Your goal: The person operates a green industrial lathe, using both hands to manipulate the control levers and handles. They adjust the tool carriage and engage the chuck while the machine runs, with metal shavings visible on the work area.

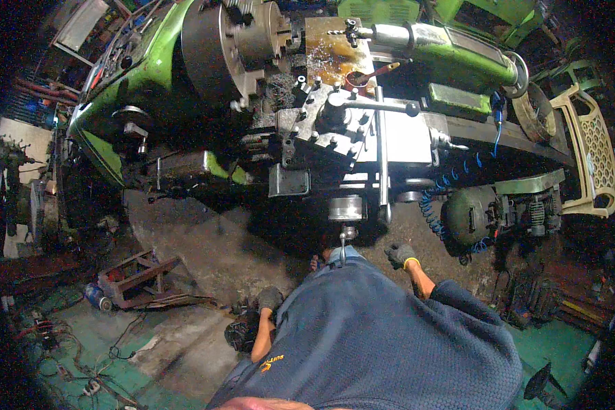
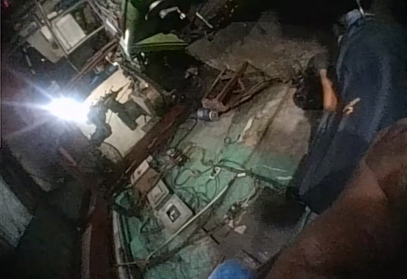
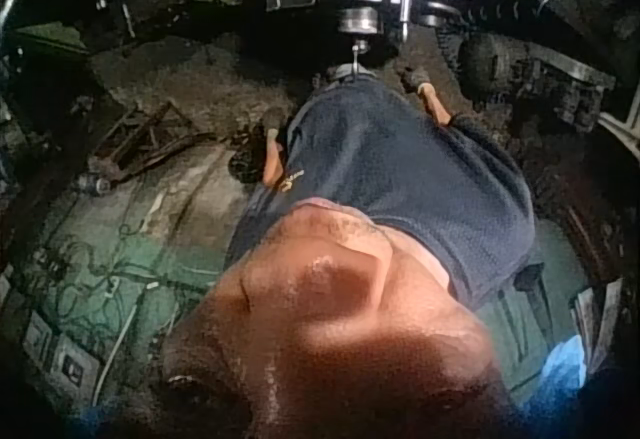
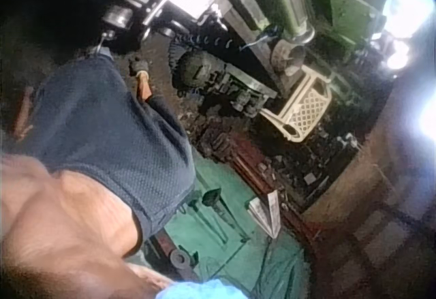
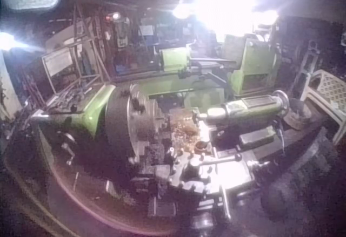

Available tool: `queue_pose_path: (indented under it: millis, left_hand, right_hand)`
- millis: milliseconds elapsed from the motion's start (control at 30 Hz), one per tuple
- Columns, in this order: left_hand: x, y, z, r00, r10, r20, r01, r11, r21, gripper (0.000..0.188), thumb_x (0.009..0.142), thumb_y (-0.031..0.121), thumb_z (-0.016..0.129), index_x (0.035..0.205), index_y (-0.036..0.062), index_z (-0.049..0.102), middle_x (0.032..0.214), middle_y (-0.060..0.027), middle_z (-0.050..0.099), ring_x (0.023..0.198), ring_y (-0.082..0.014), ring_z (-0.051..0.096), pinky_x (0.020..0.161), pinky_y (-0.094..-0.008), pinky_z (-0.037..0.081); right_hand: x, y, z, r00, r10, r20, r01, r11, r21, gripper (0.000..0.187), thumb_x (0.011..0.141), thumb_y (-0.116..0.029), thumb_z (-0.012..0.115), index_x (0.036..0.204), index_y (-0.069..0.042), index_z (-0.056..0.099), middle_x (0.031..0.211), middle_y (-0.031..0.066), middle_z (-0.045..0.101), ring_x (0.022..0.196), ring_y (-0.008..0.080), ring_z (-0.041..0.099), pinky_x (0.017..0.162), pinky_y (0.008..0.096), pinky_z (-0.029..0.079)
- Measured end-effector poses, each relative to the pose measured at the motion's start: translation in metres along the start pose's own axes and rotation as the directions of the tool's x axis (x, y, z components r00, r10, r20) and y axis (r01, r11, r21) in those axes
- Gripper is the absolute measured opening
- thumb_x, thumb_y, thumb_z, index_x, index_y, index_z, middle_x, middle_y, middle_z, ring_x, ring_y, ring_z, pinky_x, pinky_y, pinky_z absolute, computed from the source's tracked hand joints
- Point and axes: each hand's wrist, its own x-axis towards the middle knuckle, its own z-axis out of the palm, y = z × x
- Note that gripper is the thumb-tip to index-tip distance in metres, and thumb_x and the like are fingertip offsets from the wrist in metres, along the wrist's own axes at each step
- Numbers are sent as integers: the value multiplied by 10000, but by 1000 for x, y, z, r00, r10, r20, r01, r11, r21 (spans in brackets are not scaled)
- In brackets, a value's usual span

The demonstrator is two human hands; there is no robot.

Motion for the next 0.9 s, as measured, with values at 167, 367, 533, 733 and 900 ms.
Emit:
queue_pose_path:
  millis: [167,367,533,733,900]
  left_hand:
    - [-3,-1,-5,1000,-5,6,5,1000,-16,264,824,314,654,916,80,736,1016,-187,717,969,-355,683,819,-464,540]
    - [-5,2,-8,1000,2,6,-1,999,-37,286,819,329,657,911,73,744,1027,-197,716,974,-369,682,828,-471,541]
    - [-7,2,-10,1000,2,0,-2,999,-52,304,814,341,659,907,67,750,1037,-205,715,978,-380,682,836,-477,542]
    - [-9,1,-17,1000,-7,14,8,998,-64,326,808,356,661,903,59,758,1049,-215,714,983,-393,681,846,-485,543]
    - [-7,3,-9,999,20,-41,-24,995,-100,350,806,373,664,906,53,762,1058,-222,713,990,-405,679,853,-491,543]
  right_hand:
    - [-7,-8,3,998,-25,-50,23,999,-31,396,961,-353,643,1162,-12,660,832,91,696,660,210,670,599,391,596]
    - [-2,-8,0,998,-41,-40,39,997,-63,364,959,-345,645,1117,-19,677,810,81,688,648,206,660,587,382,585]
    - [-6,-12,1,998,-37,-42,36,999,-23,349,951,-347,658,1062,-18,686,796,75,679,631,206,648,568,378,569]
    - [-9,-12,2,998,-15,-58,15,1000,10,338,955,-336,654,1040,-10,683,796,82,678,623,213,651,570,381,571]
    - [-10,-15,0,999,-7,-37,8,1000,30,336,959,-332,646,1043,-8,675,802,87,682,627,214,656,572,381,572]
